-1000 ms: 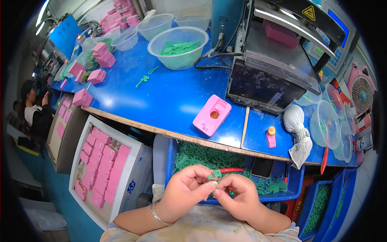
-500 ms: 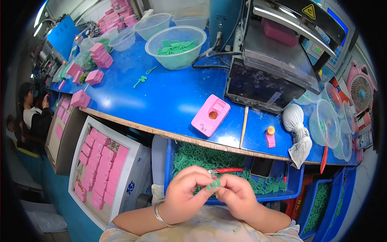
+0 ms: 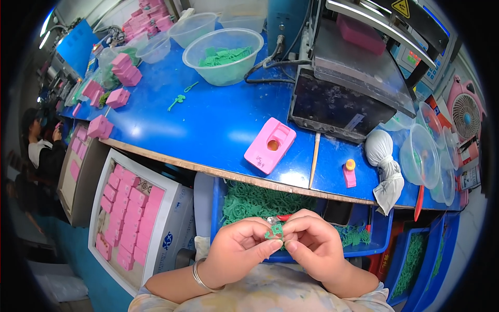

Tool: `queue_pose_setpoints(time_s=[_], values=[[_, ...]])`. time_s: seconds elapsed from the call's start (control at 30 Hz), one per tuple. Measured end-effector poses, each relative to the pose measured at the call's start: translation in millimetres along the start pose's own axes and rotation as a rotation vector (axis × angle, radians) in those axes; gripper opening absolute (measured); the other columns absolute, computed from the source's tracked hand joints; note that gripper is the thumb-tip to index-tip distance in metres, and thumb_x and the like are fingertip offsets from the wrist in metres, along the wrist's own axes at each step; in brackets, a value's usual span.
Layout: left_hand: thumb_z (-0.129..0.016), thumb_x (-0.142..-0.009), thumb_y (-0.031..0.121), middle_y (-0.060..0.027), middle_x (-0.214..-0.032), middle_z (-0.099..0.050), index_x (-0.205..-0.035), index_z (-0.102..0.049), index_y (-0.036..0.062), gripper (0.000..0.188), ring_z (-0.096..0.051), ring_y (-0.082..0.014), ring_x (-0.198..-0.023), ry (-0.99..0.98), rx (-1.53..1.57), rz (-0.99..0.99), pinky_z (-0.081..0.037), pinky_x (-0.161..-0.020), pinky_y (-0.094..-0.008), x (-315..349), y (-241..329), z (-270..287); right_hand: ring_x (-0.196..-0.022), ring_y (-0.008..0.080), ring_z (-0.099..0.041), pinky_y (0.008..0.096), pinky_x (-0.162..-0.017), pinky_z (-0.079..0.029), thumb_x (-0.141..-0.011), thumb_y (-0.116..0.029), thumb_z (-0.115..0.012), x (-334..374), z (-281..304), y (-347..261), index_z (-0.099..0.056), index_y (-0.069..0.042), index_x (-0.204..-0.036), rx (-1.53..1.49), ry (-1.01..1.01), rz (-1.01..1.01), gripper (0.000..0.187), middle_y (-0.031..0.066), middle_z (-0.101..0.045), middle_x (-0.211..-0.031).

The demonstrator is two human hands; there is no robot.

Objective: Manually assembling decorative wax components by inserting green wax pieces into pink wax blocks and trimming them with pliers.

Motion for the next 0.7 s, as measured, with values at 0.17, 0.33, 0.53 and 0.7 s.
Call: queue_pose_setpoints(time_s=[0.17, 0.33, 0.53, 0.7], values=[[-0.059, -0.080, -0.007, -0.0088, -0.090, -0.055, -0.089, -0.058, -0.0035, 0.010, -0.054, -0.0110, -0.074, 0.000, 0.003, -0.054, -0.044, -0.060, -0.0225, -1.5, -3.9, -2.6, -0.080, 0.0070, -0.049, 0.0201, -0.070, -0.041, -0.082, 0.007, -0.055, 0.6, -0.4, 7.6, -0.055, 0.002, -0.094, -0.252, -0.005, -0.093, 0.013, 0.0043, -0.049, -0.093], [-0.059, -0.081, -0.006, -0.0075, -0.094, -0.056, -0.091, -0.058, -0.0028, 0.010, -0.055, -0.0111, -0.083, -0.008, -0.060, -0.065, -0.046, -0.071, -0.0234, -1.2, -3.7, 1.4, -0.082, 0.0076, -0.050, 0.0210, -0.072, -0.041, -0.081, 0.008, -0.056, 0.9, 1.0, 9.6, -0.055, 0.002, -0.093, -0.384, -0.008, -0.223, 0.013, 0.0052, -0.049, -0.093], [-0.066, -0.072, -0.005, -0.0076, -0.085, -0.056, -0.090, -0.063, 0.0025, 0.020, -0.055, -0.0119, -0.066, 0.068, -0.652, -0.427, -0.047, -0.059, -0.0236, -1.7, 5.8, 1.0, -0.080, 0.0100, -0.054, 0.0219, -0.068, -0.045, -0.081, 0.007, -0.057, 3.4, 2.3, 8.0, -0.056, 0.004, -0.093, -0.093, 0.065, -0.069, 0.013, 0.0089, -0.052, -0.095], [-0.070, -0.064, -0.007, -0.0048, -0.075, -0.055, -0.085, -0.065, 0.0034, 0.024, -0.053, -0.0113, -0.066, 0.052, -0.875, -0.587, -0.042, -0.053, -0.0208, -0.3, 19.0, -7.7, -0.078, 0.0102, -0.055, 0.0217, -0.065, -0.047, -0.083, 0.005, -0.056, 3.3, 3.9, 11.5, -0.056, 0.004, -0.093, -0.117, 0.052, -0.088, 0.011, 0.0097, -0.053, -0.094]])
Point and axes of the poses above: each hand's wrist, its own x-axis away from the middle knuckle, its own z-axis out of the back of the hand, y = z × x, the point moved 2 cm from there along -x, towards the middle knuckle
